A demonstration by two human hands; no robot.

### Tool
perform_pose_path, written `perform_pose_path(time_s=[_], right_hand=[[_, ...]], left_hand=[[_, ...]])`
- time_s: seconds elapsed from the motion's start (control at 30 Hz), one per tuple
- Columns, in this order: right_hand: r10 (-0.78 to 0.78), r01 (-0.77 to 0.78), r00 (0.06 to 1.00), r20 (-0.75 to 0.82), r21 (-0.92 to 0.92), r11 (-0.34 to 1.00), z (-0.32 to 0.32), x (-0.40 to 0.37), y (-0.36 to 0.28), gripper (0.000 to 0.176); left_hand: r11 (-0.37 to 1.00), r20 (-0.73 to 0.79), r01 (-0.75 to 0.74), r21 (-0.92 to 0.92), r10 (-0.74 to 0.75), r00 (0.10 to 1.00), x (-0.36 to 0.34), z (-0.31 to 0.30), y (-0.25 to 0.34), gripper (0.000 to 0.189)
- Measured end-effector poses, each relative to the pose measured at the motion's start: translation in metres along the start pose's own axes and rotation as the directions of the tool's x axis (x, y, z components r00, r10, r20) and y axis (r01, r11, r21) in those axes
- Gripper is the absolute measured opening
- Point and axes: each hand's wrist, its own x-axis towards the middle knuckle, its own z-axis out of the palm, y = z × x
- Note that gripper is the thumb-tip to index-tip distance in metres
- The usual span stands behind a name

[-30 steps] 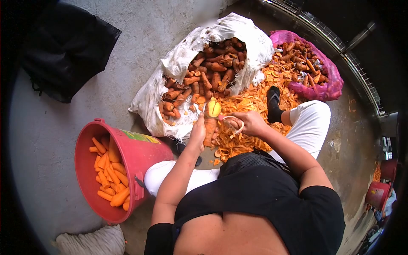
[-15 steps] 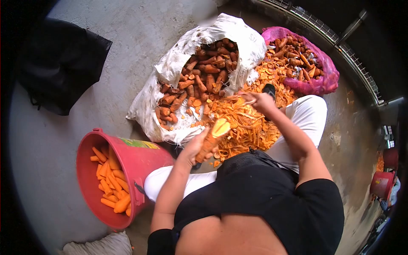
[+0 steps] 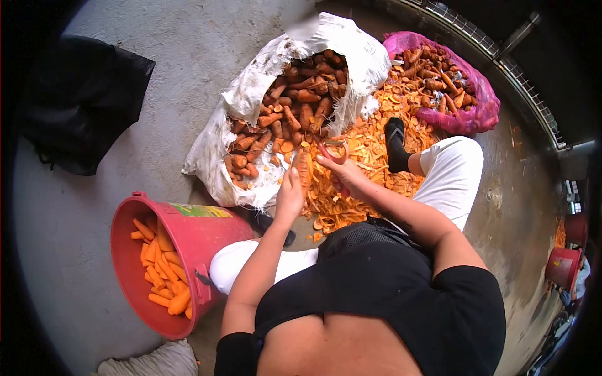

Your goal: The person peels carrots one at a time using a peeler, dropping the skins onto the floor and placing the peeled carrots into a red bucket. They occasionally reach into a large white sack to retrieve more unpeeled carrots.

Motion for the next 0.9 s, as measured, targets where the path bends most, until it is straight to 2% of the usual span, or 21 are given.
perform_pose_path(time_s=[0.03, 0.07, 0.1, 0.13, 0.2, 0.23, 0.33, 0.43, 0.47, 0.53, 0.6, 0.67, 0.7, 0.8, 0.9], right_hand=[[0.125, -0.128, 0.991, 0.038, 0.099, 0.987, 0.004, 0.004, 0.003, 0.062], [0.243, -0.256, 0.966, 0.086, 0.193, 0.947, 0.005, 0.009, 0.006, 0.061], [0.354, -0.400, 0.914, 0.198, 0.302, 0.865, 0.006, 0.016, 0.007, 0.050], [0.349, -0.402, 0.913, 0.211, 0.319, 0.858, 0.007, 0.021, 0.010, 0.049], [0.338, -0.405, 0.911, 0.237, 0.348, 0.845, 0.012, 0.026, 0.010, 0.047], [0.307, -0.365, 0.928, 0.209, 0.365, 0.856, 0.018, 0.023, 0.008, 0.043], [0.246, -0.318, 0.934, 0.259, 0.291, 0.902, 0.024, 0.020, 0.002, 0.040], [0.103, -0.108, 0.983, 0.153, 0.022, 0.994, 0.025, 0.012, 0.000, 0.041], [0.043, -0.031, 0.989, 0.141, -0.083, 0.996, 0.025, 0.010, 0.002, 0.042], [-0.065, 0.082, 0.992, 0.107, -0.159, 0.984, 0.024, 0.013, 0.006, 0.050], [-0.243, 0.263, 0.963, 0.112, -0.218, 0.940, 0.025, 0.014, 0.007, 0.050], [-0.240, 0.304, 0.951, 0.195, -0.447, 0.841, 0.019, 0.013, 0.000, 0.044], [-0.230, 0.326, 0.944, 0.238, -0.551, 0.768, 0.018, 0.012, -0.005, 0.041], [-0.356, 0.437, 0.898, 0.259, -0.614, 0.657, 0.020, 0.007, -0.007, 0.039], [-0.317, 0.415, 0.909, 0.271, -0.668, 0.618, 0.017, 0.018, 0.000, 0.040]], left_hand=[[0.990, 0.052, 0.130, 0.057, -0.133, 0.990, -0.004, -0.014, 0.034, 0.055], [0.985, 0.060, 0.128, 0.112, -0.135, 0.989, -0.004, -0.020, 0.046, 0.054], [0.978, 0.071, 0.126, 0.167, -0.139, 0.988, -0.004, -0.023, 0.054, 0.053], [0.967, 0.083, 0.124, 0.221, -0.146, 0.986, -0.005, -0.025, 0.058, 0.052], [0.964, 0.051, 0.036, 0.263, -0.051, 0.997, -0.008, -0.025, 0.060, 0.051], [0.959, 0.034, -0.005, 0.284, -0.004, 0.999, -0.008, -0.026, 0.061, 0.050], [0.986, 0.005, 0.040, 0.159, -0.042, 0.999, -0.006, -0.029, 0.059, 0.049], [0.999, -0.011, -0.014, -0.053, 0.013, 1.000, 0.005, -0.026, 0.024, 0.049], [0.995, 0.016, 0.051, -0.081, -0.050, 0.999, 0.002, -0.026, 0.020, 0.049], [0.976, 0.074, 0.172, -0.132, -0.164, 0.984, -0.003, -0.036, 0.045, 0.050], [0.949, 0.120, 0.272, -0.161, -0.255, 0.959, -0.005, -0.041, 0.055, 0.050], [0.913, 0.199, 0.368, -0.174, -0.334, 0.921, -0.004, -0.044, 0.055, 0.050], [0.939, 0.170, 0.315, -0.138, -0.291, 0.941, -0.003, -0.041, 0.046, 0.050], [0.975, 0.120, 0.217, -0.046, -0.210, 0.970, -0.002, -0.033, 0.025, 0.051], [0.960, 0.140, 0.269, -0.084, -0.256, 0.957, -0.005, -0.035, 0.032, 0.052]])
